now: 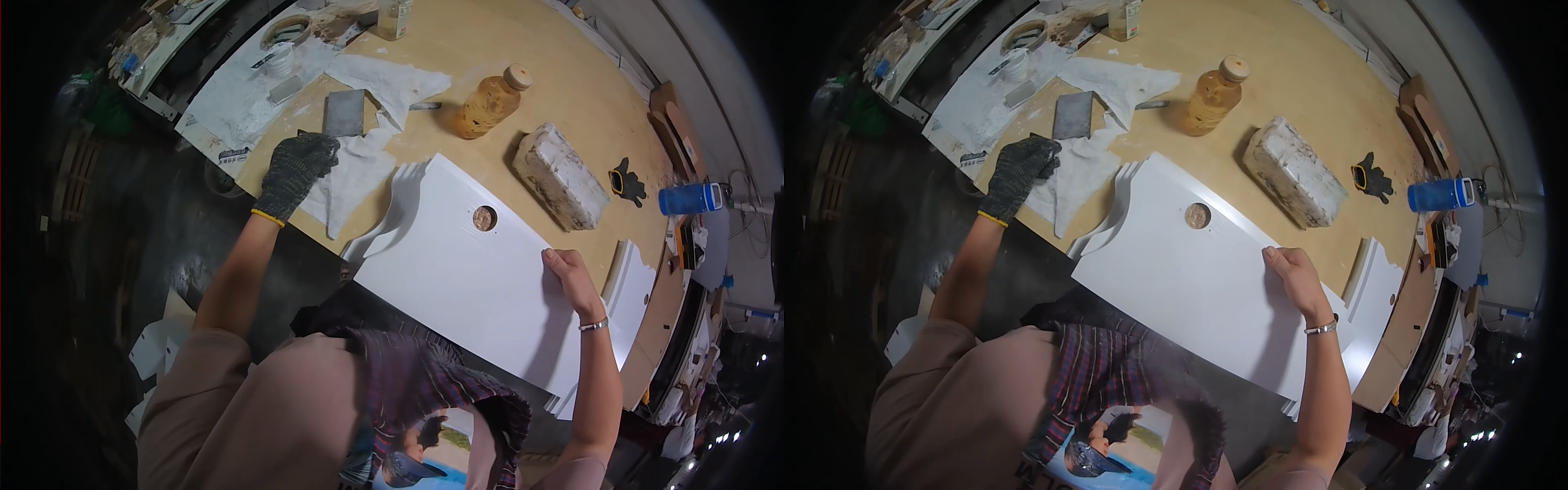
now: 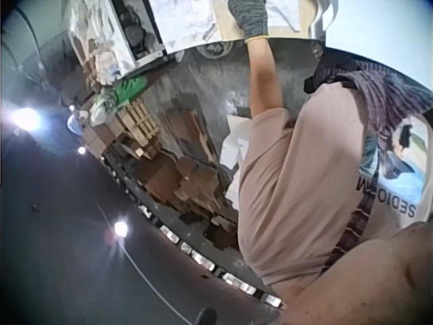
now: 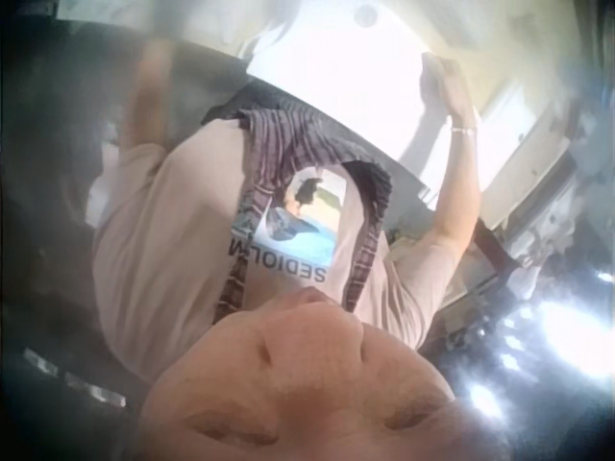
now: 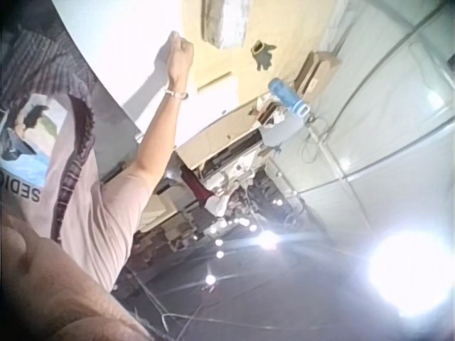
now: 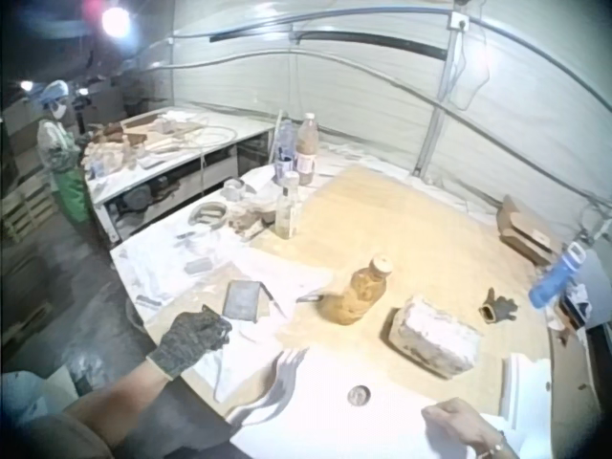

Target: The person wipes white furniture panels with a cloth, applies liquid from a bottle to a cloth, and rubs the surfaces and edges. They use a small scraper on the edges and apply a white substance to the contoured edges of the pieces.

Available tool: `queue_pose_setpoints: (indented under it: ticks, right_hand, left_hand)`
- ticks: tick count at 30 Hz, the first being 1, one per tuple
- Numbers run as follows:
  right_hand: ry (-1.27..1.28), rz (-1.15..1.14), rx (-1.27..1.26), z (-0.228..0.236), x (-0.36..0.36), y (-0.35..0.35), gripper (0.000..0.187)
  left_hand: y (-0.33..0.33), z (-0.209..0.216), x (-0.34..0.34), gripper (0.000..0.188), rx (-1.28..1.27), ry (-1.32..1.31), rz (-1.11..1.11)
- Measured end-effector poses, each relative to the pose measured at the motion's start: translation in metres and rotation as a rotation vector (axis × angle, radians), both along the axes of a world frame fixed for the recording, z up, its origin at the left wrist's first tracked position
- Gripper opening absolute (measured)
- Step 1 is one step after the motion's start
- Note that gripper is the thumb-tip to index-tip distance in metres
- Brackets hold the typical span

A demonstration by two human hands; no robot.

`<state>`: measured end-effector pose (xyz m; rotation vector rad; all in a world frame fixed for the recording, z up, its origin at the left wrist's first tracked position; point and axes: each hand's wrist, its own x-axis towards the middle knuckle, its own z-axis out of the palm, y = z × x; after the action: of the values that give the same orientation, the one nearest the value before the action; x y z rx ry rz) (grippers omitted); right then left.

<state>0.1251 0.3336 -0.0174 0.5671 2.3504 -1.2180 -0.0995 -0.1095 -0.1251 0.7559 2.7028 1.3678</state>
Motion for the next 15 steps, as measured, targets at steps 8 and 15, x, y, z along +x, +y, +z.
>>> queue_pose_setpoints:
  ticks: [8, 15]
  right_hand:
    - [0.084, -0.099, 0.257, -0.012, -0.001, -0.023, 0.040]
    - [0.603, -0.110, 0.606, -0.035, 0.015, -0.048, 0.013]
  left_hand:
    - [0.039, -0.005, -0.041, 0.038, -0.293, 0.243, 0.262]
    - [0.153, 0.016, -0.065, 0.026, -0.429, 0.333, -0.159]
